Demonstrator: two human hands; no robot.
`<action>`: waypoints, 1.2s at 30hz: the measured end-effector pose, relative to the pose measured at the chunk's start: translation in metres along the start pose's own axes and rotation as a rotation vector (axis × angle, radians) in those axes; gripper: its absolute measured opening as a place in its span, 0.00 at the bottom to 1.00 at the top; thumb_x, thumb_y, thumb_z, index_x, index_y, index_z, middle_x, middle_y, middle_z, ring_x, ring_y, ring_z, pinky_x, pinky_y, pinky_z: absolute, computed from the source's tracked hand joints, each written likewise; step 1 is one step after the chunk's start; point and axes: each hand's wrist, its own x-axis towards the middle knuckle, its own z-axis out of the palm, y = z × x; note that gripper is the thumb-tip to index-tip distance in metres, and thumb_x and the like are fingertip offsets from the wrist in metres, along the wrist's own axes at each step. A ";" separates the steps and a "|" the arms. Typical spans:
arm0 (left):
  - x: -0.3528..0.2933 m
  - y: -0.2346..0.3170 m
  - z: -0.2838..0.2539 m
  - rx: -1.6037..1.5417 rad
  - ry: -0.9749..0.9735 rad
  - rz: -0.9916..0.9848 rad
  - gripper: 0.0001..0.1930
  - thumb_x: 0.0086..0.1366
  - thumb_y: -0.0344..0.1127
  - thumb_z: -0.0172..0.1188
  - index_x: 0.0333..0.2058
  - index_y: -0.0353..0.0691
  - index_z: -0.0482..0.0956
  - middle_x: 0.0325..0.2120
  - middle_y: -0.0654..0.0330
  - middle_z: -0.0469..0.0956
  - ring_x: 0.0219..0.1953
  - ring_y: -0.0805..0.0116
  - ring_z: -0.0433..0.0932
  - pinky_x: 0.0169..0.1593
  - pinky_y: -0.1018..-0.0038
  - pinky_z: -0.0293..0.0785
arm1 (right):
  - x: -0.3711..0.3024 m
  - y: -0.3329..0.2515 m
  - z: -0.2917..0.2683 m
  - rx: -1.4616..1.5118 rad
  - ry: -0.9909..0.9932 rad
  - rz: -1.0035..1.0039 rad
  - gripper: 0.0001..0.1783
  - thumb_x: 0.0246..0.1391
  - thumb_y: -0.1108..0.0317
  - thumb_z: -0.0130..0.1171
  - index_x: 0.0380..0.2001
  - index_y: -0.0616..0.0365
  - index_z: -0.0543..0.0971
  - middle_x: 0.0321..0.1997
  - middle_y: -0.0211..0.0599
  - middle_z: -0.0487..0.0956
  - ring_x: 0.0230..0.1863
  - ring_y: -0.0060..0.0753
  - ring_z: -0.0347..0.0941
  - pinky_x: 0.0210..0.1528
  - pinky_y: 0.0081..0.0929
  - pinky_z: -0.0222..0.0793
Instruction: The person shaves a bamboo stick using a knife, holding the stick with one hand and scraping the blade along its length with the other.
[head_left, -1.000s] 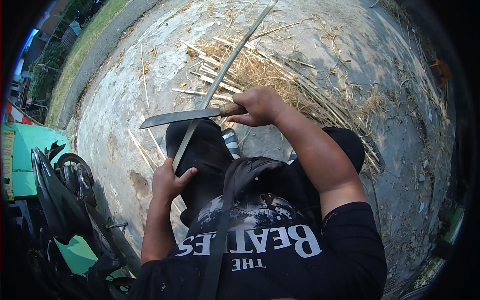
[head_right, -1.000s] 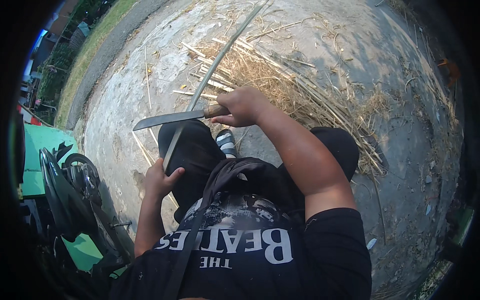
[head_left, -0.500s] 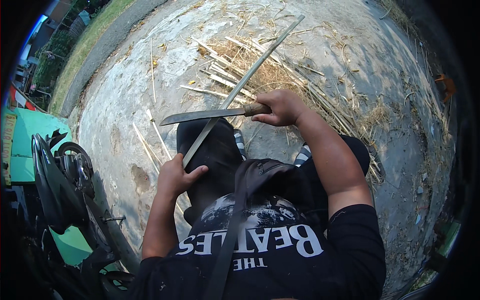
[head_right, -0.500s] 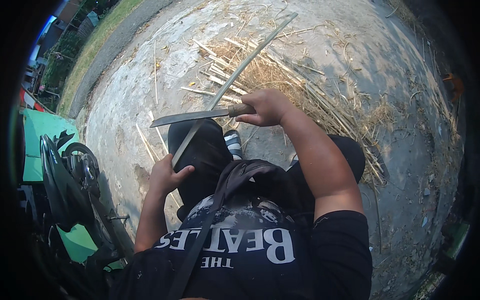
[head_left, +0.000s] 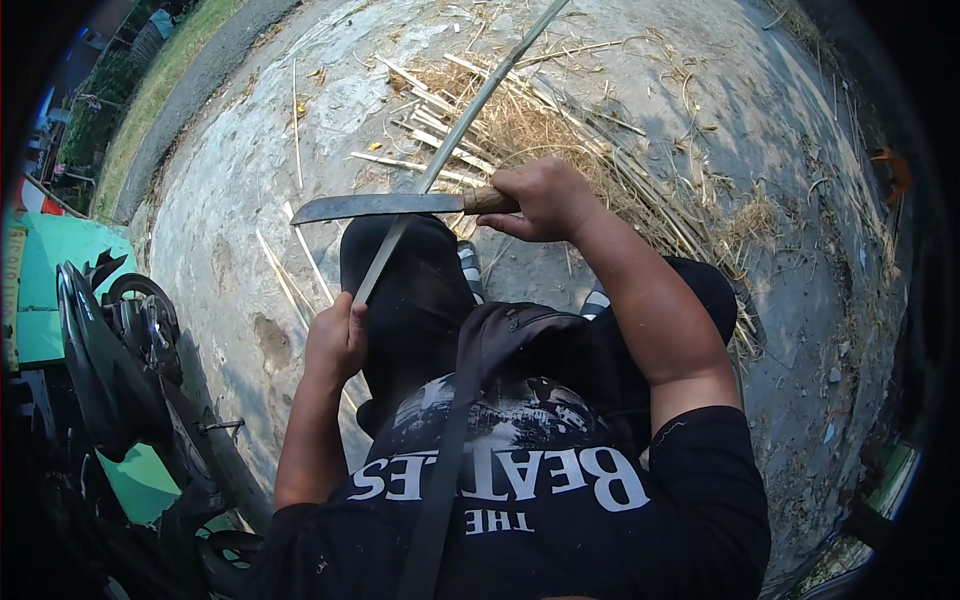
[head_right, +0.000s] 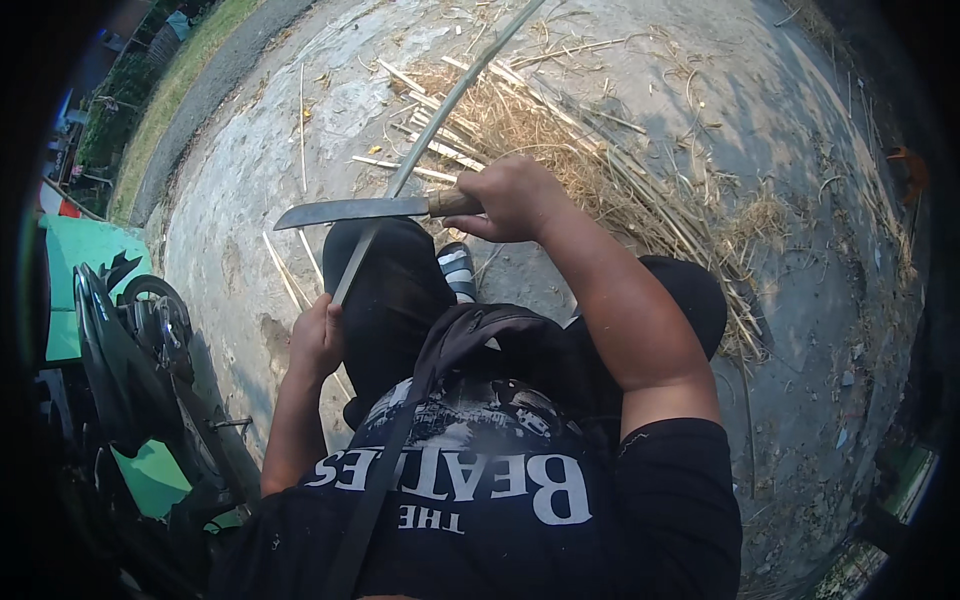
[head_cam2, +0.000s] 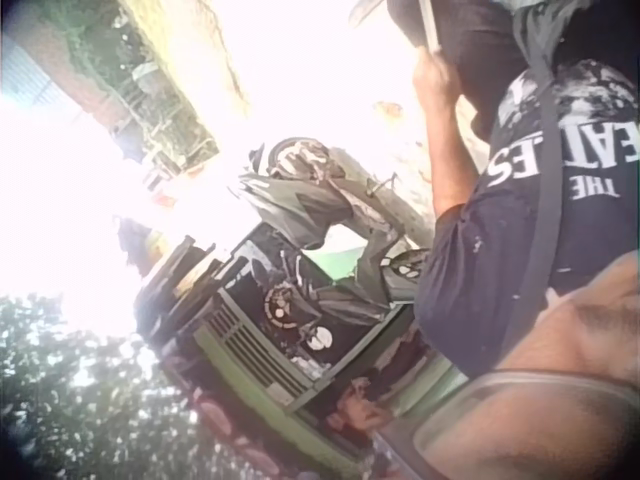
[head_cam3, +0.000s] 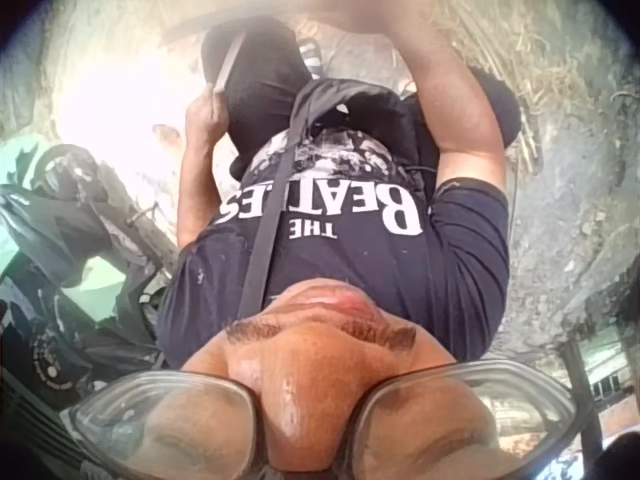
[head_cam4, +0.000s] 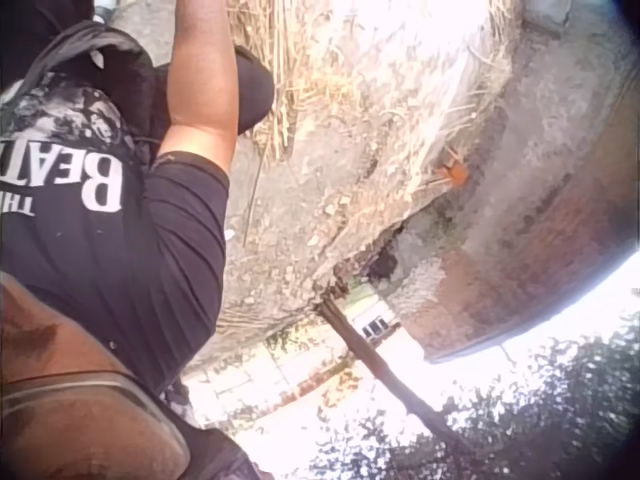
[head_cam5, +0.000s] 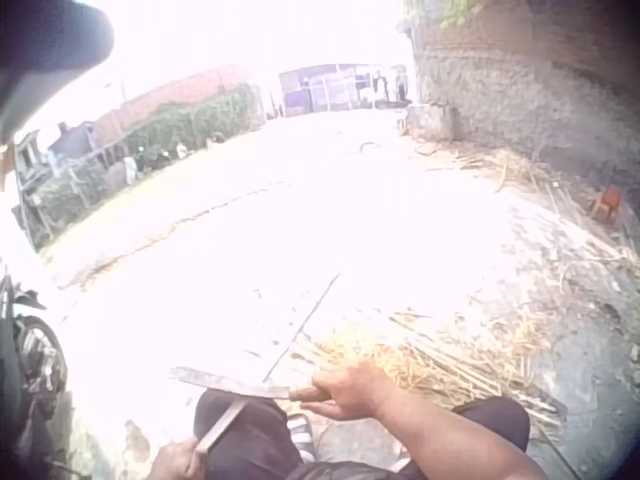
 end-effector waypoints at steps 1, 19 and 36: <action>0.000 0.000 0.001 0.009 -0.004 -0.023 0.32 0.77 0.61 0.40 0.29 0.34 0.68 0.21 0.37 0.73 0.30 0.29 0.75 0.32 0.46 0.67 | -0.002 -0.004 0.002 -0.005 0.012 0.008 0.25 0.53 0.39 0.67 0.27 0.49 0.77 0.21 0.38 0.79 0.26 0.49 0.80 0.32 0.45 0.76; -0.004 -0.001 -0.002 0.049 -0.016 -0.058 0.29 0.78 0.58 0.40 0.30 0.36 0.70 0.22 0.38 0.74 0.31 0.29 0.75 0.33 0.44 0.68 | -0.004 0.006 -0.009 -0.015 0.028 -0.015 0.23 0.50 0.40 0.69 0.26 0.48 0.77 0.22 0.38 0.78 0.27 0.49 0.79 0.31 0.45 0.73; -0.012 -0.007 0.002 0.000 0.013 -0.019 0.35 0.74 0.69 0.40 0.30 0.36 0.66 0.19 0.39 0.73 0.29 0.29 0.75 0.30 0.46 0.68 | -0.035 0.078 -0.050 0.141 0.510 0.777 0.36 0.61 0.31 0.56 0.31 0.59 0.82 0.23 0.44 0.81 0.28 0.45 0.80 0.34 0.39 0.74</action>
